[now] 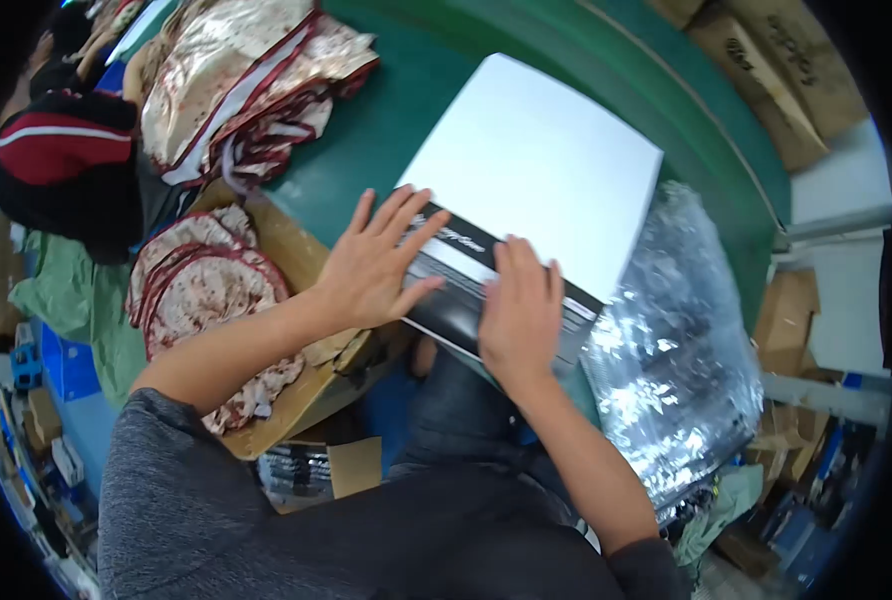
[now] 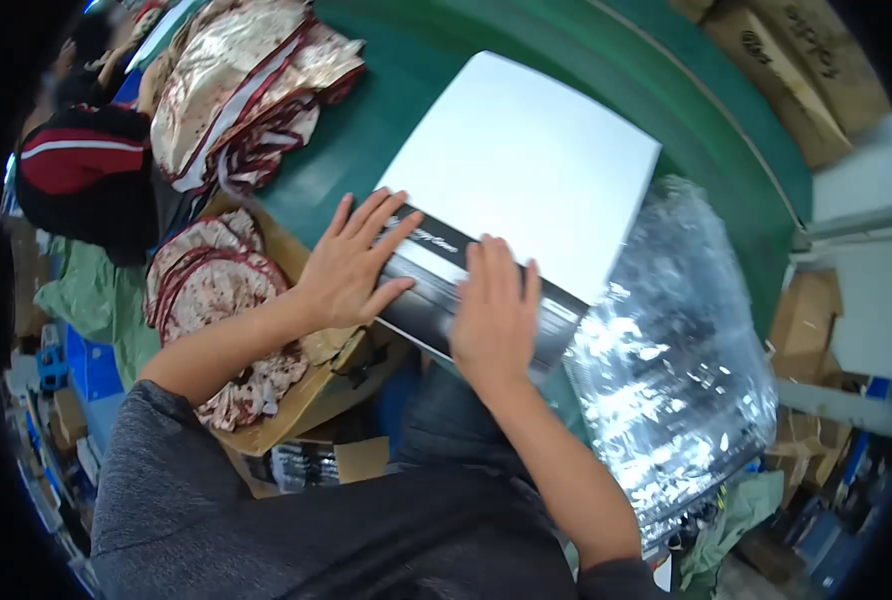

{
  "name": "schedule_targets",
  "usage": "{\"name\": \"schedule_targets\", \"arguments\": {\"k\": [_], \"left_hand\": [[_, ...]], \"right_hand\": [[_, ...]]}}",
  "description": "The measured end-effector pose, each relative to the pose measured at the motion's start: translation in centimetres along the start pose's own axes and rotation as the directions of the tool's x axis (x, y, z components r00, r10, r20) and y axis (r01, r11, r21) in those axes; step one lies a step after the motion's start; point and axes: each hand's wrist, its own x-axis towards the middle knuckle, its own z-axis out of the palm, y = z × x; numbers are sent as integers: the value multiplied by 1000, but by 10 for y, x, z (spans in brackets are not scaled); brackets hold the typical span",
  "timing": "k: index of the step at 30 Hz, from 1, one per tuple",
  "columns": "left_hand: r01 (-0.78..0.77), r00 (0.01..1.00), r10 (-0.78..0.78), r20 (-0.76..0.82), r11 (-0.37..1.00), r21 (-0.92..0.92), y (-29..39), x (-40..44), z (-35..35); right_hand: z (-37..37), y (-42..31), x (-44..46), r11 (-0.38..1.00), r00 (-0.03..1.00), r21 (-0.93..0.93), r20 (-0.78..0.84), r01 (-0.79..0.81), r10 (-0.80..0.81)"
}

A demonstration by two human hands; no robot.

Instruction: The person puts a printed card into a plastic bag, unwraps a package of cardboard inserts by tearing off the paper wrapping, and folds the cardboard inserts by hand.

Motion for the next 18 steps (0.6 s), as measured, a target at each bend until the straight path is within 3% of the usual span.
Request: {"name": "schedule_targets", "arguments": {"k": [2,10,18], "left_hand": [[-17,999,12,39,990,138,5,3,-1],[-65,997,60,50,994,88,57,27,25],[-48,995,42,92,997,61,57,26,19]], "right_hand": [[0,-2,-1,998,999,57,-42,-10,12],[5,11,-4,995,998,82,-14,-63,64],[-19,34,-19,991,996,109,36,78,-83]]}}
